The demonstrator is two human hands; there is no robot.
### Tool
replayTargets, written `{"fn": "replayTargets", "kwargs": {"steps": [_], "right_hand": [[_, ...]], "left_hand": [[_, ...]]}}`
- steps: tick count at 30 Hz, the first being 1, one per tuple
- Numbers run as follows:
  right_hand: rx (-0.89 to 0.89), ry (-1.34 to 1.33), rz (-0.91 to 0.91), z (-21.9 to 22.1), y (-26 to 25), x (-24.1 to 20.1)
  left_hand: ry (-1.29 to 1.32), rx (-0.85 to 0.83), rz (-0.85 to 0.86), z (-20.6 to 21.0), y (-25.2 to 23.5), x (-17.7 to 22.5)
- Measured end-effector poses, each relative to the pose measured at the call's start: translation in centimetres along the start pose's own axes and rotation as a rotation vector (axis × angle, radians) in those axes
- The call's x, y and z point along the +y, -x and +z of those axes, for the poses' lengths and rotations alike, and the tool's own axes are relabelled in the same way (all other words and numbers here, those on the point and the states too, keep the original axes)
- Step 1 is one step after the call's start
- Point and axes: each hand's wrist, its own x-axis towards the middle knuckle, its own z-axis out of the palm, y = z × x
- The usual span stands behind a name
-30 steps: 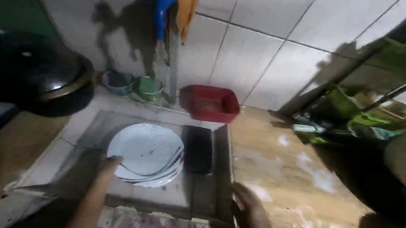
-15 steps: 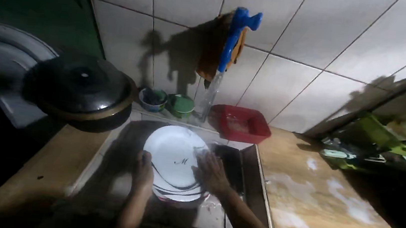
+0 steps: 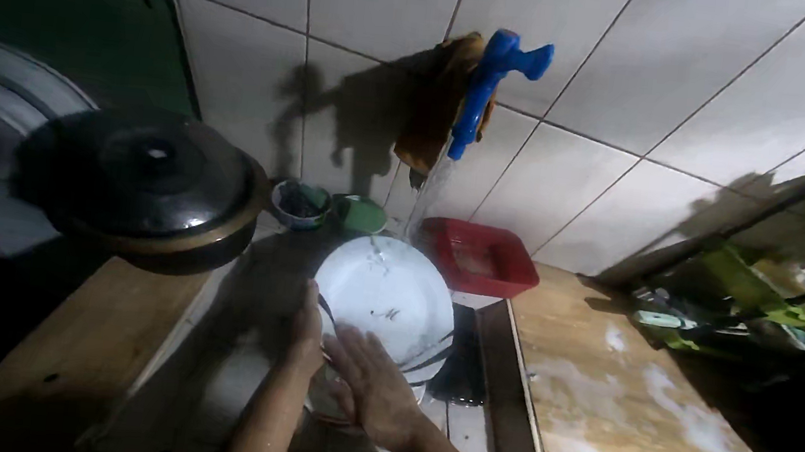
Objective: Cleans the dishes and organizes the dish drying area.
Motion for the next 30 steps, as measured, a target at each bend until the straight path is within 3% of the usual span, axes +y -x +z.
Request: {"fn": "replayTargets", "kwargs": {"steps": [4,6,8,10,12,14,16,19,22,26,28,30], "right_hand": [[0.183,0.110,0.094,0.7,3.8,2.4],[0.284,0.000,0.163,-0.5,4.0,2.3],[0.392,-0.292,0.304,-3.3,3.1,0.9],[0.474,-0.690,0.513,-6.5,1.6,-0.1],[0.564,-1.054,0.626,-8.7,-0.2,0.2],[0.626,-1.329,0.638,-9.7,-1.9,1.0],[0.663,-1.528,0.686,-9.9,-3.1,1.5],[0.692,-1.639,0.696,-10.3,-4.0,1.8],[0.692,-1.603,0.712,-10.8,-3.5,1.7],[0.668,-1.608,0.716,-10.7,-2.9,1.9],[0.682,-1.620,0.741,-10.5,-3.4,1.9],[0.689,-1.667,0.723,-10.2,-4.2,2.5]], "left_hand": [[-0.072,0.002,0.090,-0.3,-0.1,1.8],[0.004,-0.066,0.120,0.3,1.3,2.4],[0.127,-0.214,0.232,1.1,3.2,2.2],[0.090,-0.454,0.535,2.1,4.7,0.8],[-0.075,-0.570,0.899,4.0,5.0,-0.9],[-0.264,-0.529,1.166,6.1,4.2,-2.0],[-0.441,-0.429,1.295,7.7,2.8,-1.7],[-0.645,-0.306,1.287,8.9,0.4,1.2],[-0.728,-0.258,1.066,8.3,-2.3,4.9],[-0.634,-0.026,0.853,8.1,-5.9,5.9],[-0.682,-0.050,0.830,8.2,-4.2,6.2],[-0.762,-0.174,0.946,8.5,-1.8,5.5]]}}
